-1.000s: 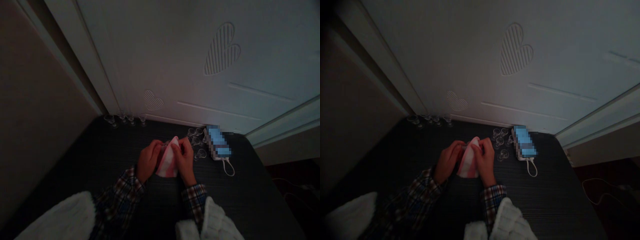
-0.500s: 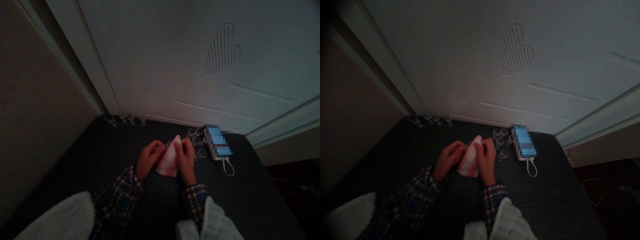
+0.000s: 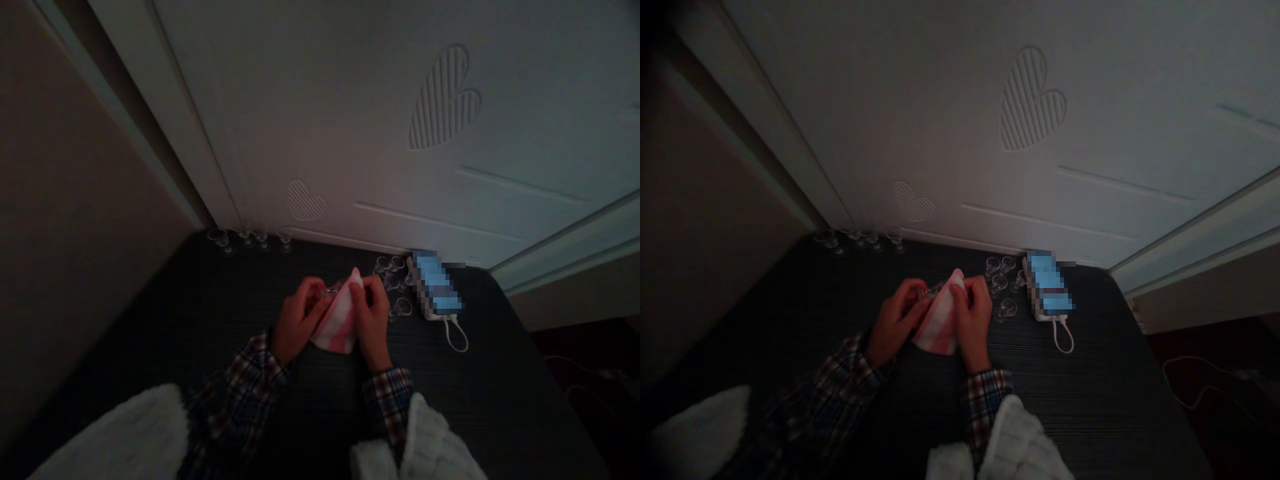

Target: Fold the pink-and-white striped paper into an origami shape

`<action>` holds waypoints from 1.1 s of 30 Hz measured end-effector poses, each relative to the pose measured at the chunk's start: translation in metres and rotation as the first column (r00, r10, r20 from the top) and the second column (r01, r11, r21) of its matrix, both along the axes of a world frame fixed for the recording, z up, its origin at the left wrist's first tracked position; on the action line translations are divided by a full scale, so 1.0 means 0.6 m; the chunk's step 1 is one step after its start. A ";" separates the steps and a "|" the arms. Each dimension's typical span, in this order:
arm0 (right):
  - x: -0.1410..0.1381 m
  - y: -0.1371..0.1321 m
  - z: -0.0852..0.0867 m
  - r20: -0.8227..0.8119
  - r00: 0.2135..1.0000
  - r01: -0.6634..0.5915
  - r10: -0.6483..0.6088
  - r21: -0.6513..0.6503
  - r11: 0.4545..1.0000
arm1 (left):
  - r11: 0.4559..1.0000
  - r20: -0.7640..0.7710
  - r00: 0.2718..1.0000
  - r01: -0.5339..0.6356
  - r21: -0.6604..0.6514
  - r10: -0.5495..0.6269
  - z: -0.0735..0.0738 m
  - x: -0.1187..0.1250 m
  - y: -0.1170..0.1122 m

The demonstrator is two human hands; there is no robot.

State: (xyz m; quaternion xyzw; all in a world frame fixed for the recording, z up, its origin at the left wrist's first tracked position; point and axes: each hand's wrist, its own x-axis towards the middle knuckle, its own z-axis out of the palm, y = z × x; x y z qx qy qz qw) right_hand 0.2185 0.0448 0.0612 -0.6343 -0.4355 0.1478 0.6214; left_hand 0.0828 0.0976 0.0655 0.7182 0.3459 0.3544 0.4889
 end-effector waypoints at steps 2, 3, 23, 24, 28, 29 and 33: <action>-0.001 -0.003 0.003 0.018 1.000 -0.011 0.011 -0.004 1.000 | 0.999 0.013 1.000 0.007 -0.034 -0.007 -0.001 -0.002 -0.001; -0.002 -0.004 0.005 0.035 0.999 -0.014 0.015 -0.004 1.000 | 0.999 0.023 1.000 0.006 -0.048 -0.005 -0.001 -0.002 -0.001; 0.000 -0.005 0.005 0.156 0.986 -0.058 0.067 -0.063 0.996 | 0.997 -0.006 1.000 -0.011 0.079 0.011 0.000 -0.004 0.000; 0.001 -0.005 0.003 0.142 0.989 -0.039 0.048 -0.066 0.997 | 0.995 -0.017 1.000 0.005 0.096 -0.004 -0.001 -0.002 -0.001; 0.003 -0.003 -0.002 0.090 0.996 0.032 -0.026 -0.061 0.998 | 0.984 -0.116 0.993 0.040 0.171 -0.020 -0.001 0.002 -0.005; 0.002 -0.003 -0.001 0.086 0.996 0.038 -0.033 -0.057 0.998 | 0.982 -0.128 0.992 0.033 0.187 -0.009 -0.001 0.002 -0.006; 0.001 -0.004 0.001 0.084 0.996 0.034 -0.030 -0.042 0.999 | 0.975 -0.113 0.993 -0.007 0.222 0.033 0.000 0.000 -0.006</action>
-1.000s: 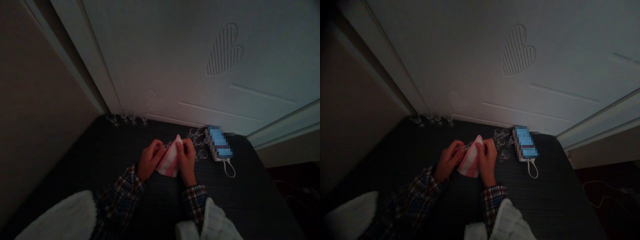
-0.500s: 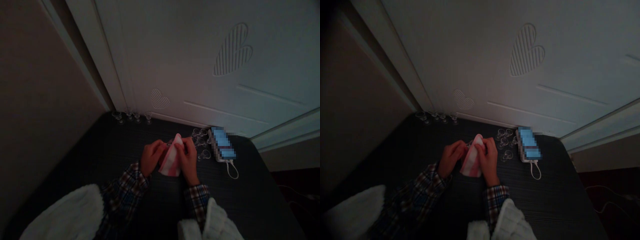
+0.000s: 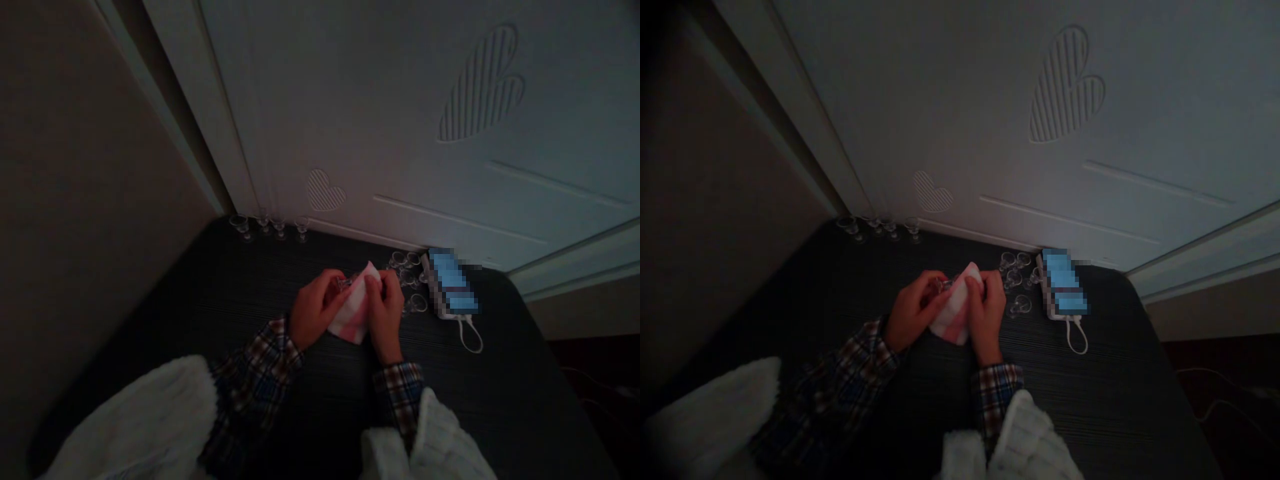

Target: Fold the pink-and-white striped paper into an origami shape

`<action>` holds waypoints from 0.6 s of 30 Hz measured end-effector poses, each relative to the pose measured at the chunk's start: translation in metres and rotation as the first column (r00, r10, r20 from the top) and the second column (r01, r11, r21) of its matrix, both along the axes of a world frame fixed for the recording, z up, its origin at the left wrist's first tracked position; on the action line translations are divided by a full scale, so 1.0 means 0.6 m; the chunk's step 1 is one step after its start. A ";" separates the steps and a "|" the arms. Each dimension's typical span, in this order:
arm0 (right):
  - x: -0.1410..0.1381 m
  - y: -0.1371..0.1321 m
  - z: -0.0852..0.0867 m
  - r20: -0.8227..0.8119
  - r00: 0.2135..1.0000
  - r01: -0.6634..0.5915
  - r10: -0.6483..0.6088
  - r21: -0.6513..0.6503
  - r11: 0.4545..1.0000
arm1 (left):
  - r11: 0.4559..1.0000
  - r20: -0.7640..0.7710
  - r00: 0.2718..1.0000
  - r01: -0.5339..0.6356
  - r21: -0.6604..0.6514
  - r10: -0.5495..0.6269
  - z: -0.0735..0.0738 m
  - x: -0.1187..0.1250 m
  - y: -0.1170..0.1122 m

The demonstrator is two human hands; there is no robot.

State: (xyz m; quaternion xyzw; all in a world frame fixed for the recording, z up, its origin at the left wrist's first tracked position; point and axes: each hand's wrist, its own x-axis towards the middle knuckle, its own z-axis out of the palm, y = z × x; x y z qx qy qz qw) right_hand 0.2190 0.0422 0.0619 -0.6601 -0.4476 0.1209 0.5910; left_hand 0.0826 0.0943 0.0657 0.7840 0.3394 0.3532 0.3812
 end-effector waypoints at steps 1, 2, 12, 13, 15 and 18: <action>0.000 0.000 0.000 -0.001 1.000 -0.004 0.004 0.002 1.000 | 1.000 0.004 1.000 -0.001 0.001 0.001 0.000 -0.001 0.000; 0.000 -0.001 0.000 -0.002 1.000 -0.006 0.006 0.003 1.000 | 1.000 0.006 1.000 0.002 -0.002 -0.002 0.000 -0.001 0.000; 0.000 -0.001 0.001 0.004 1.000 -0.013 0.013 0.013 1.000 | 0.998 -0.018 1.000 0.021 -0.052 -0.022 0.001 -0.001 0.001; -0.001 -0.001 0.002 0.003 1.000 -0.012 0.012 0.009 1.000 | 0.998 -0.016 0.999 0.033 -0.057 -0.034 0.002 -0.002 0.001; -0.001 -0.001 0.002 0.005 1.000 -0.012 0.012 0.005 1.000 | 0.997 -0.013 0.999 0.048 -0.062 -0.049 0.004 -0.002 0.000; -0.003 -0.001 0.003 0.013 1.000 -0.018 0.018 0.008 1.000 | 0.996 0.010 0.999 0.044 -0.073 -0.043 0.007 -0.002 0.000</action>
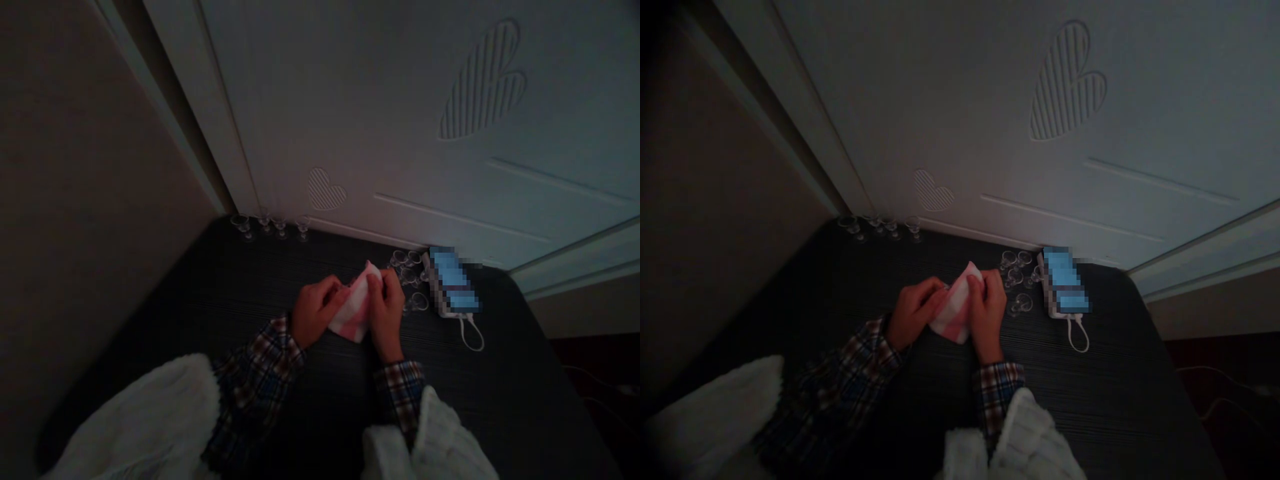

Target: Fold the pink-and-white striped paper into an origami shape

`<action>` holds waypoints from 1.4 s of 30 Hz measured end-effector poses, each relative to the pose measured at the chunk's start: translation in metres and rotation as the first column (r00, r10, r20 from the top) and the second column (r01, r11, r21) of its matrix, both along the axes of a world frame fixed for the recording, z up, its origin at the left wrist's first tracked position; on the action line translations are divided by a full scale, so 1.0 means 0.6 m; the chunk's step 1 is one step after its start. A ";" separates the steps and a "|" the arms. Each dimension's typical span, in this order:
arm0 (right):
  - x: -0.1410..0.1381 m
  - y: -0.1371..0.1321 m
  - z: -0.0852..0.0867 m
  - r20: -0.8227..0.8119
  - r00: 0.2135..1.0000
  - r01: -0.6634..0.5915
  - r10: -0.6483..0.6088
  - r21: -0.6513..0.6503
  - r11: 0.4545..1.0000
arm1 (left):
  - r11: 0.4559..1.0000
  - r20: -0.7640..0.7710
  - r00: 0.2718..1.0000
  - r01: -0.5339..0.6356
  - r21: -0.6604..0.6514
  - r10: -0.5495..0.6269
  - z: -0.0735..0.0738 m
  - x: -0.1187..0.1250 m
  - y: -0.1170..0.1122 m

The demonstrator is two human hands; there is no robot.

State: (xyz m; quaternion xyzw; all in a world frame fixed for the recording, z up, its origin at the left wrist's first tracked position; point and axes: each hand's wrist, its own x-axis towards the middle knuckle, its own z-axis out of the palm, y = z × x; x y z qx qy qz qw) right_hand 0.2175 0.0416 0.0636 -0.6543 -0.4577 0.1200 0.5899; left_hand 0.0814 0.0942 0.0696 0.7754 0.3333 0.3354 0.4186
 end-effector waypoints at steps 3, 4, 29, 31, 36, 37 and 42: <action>-0.002 -0.001 0.003 0.019 0.999 -0.027 0.027 0.024 0.999 | 0.998 0.048 0.998 -0.036 -0.042 0.038 -0.001 0.001 0.001; -0.002 -0.002 0.005 0.031 0.999 -0.044 0.043 0.034 0.998 | 0.997 0.063 0.997 -0.050 -0.061 0.054 -0.002 0.001 0.001; -0.006 0.003 0.008 0.004 0.996 -0.087 0.087 0.038 0.995 | 0.971 0.049 0.986 -0.148 -0.189 0.160 -0.020 0.000 0.016; -0.007 0.004 0.010 0.045 0.994 -0.099 0.097 0.048 0.994 | 0.963 0.071 0.982 -0.155 -0.219 0.174 -0.022 0.002 0.019; -0.005 0.006 0.009 0.067 0.996 -0.059 0.056 0.041 0.997 | 0.985 0.087 0.987 -0.122 -0.122 0.133 -0.016 0.003 0.020; -0.004 0.006 0.008 0.068 0.997 -0.049 0.047 0.039 0.998 | 0.989 0.069 0.988 -0.131 -0.070 0.136 -0.015 0.003 0.019; -0.003 0.007 0.005 0.045 0.999 -0.021 0.020 0.024 0.999 | 0.986 -0.033 0.987 -0.153 0.064 0.155 -0.013 0.003 0.017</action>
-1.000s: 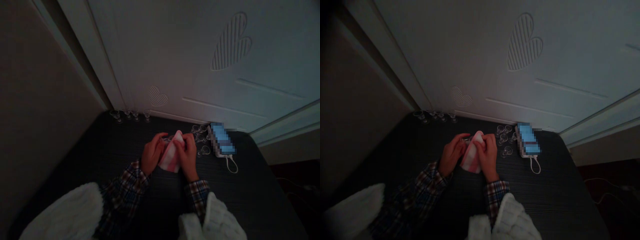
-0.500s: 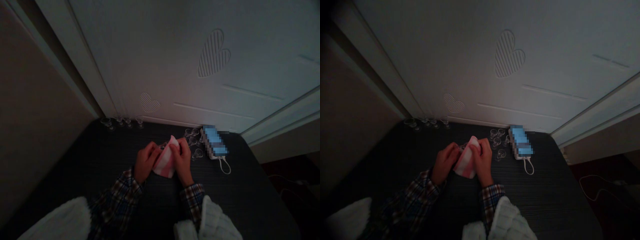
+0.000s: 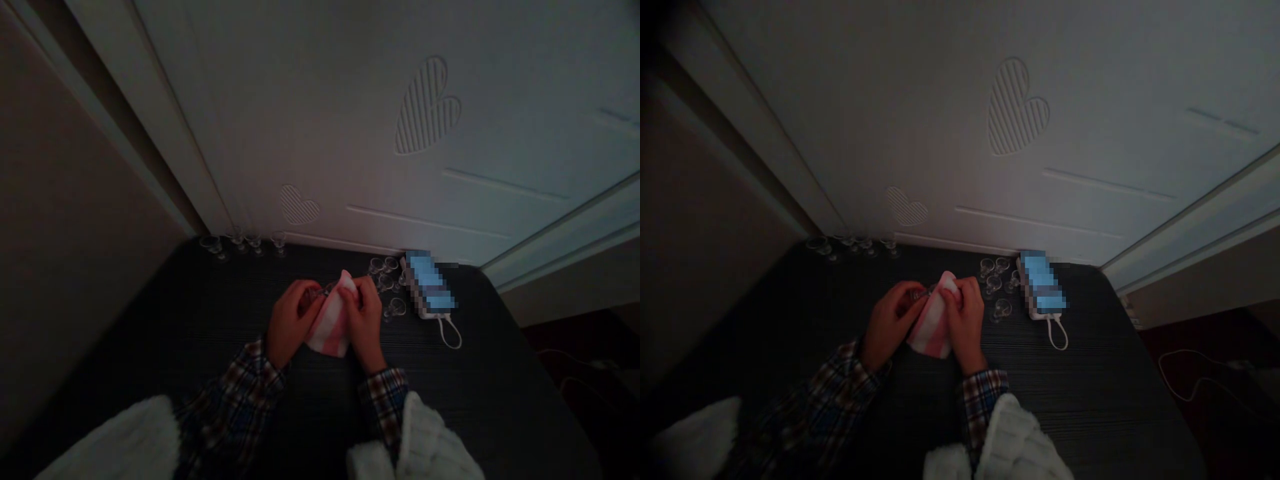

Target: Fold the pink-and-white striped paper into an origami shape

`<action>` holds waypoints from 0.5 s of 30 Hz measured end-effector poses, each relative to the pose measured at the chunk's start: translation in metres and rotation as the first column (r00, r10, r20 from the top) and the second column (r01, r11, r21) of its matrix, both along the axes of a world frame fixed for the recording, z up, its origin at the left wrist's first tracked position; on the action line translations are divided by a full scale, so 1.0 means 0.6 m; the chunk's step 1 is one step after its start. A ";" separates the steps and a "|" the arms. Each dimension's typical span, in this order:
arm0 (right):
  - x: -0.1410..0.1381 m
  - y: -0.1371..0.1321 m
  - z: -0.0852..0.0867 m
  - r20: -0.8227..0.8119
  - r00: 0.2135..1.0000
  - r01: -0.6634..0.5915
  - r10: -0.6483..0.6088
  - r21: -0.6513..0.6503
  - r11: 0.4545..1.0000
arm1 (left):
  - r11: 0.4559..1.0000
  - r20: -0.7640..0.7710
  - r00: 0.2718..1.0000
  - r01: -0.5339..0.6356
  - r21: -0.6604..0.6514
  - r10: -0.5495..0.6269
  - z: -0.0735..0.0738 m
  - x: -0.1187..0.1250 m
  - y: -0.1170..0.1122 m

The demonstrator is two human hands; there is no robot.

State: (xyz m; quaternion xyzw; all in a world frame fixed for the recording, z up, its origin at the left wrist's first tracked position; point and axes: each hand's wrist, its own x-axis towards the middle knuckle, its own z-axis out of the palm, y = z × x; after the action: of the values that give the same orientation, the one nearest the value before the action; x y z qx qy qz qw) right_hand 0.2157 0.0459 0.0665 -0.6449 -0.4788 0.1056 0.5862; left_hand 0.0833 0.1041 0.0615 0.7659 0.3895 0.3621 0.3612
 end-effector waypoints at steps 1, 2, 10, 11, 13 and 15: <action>0.000 0.000 0.000 -0.004 1.000 -0.005 0.005 -0.005 1.000 | 1.000 0.008 1.000 0.002 -0.025 -0.002 0.000 0.000 0.000; 0.000 -0.001 0.000 -0.006 1.000 -0.014 0.014 -0.007 1.000 | 0.998 0.022 1.000 0.005 -0.057 -0.004 0.000 -0.001 0.001; -0.005 -0.006 0.009 0.080 0.983 -0.172 0.168 0.051 0.984 | 0.978 0.119 0.993 0.008 -0.207 0.017 -0.001 -0.005 0.008; -0.005 -0.006 0.009 0.081 0.982 -0.173 0.168 0.053 0.984 | 0.979 0.118 0.993 0.015 -0.202 0.009 -0.001 -0.005 0.008; -0.004 -0.006 0.010 0.057 0.988 -0.144 0.141 0.058 0.988 | 0.983 0.107 0.994 0.038 -0.179 -0.019 0.001 -0.004 0.005; -0.002 -0.006 0.008 0.024 0.993 -0.119 0.118 0.050 0.992 | 0.989 0.088 0.996 0.041 -0.145 -0.028 0.003 -0.004 0.003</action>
State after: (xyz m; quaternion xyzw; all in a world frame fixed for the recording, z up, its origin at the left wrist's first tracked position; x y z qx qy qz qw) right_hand 0.2147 0.0425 0.0715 -0.6012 -0.5251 0.1213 0.5900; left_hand 0.0811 0.1058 0.0635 0.7275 0.3860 0.3589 0.4392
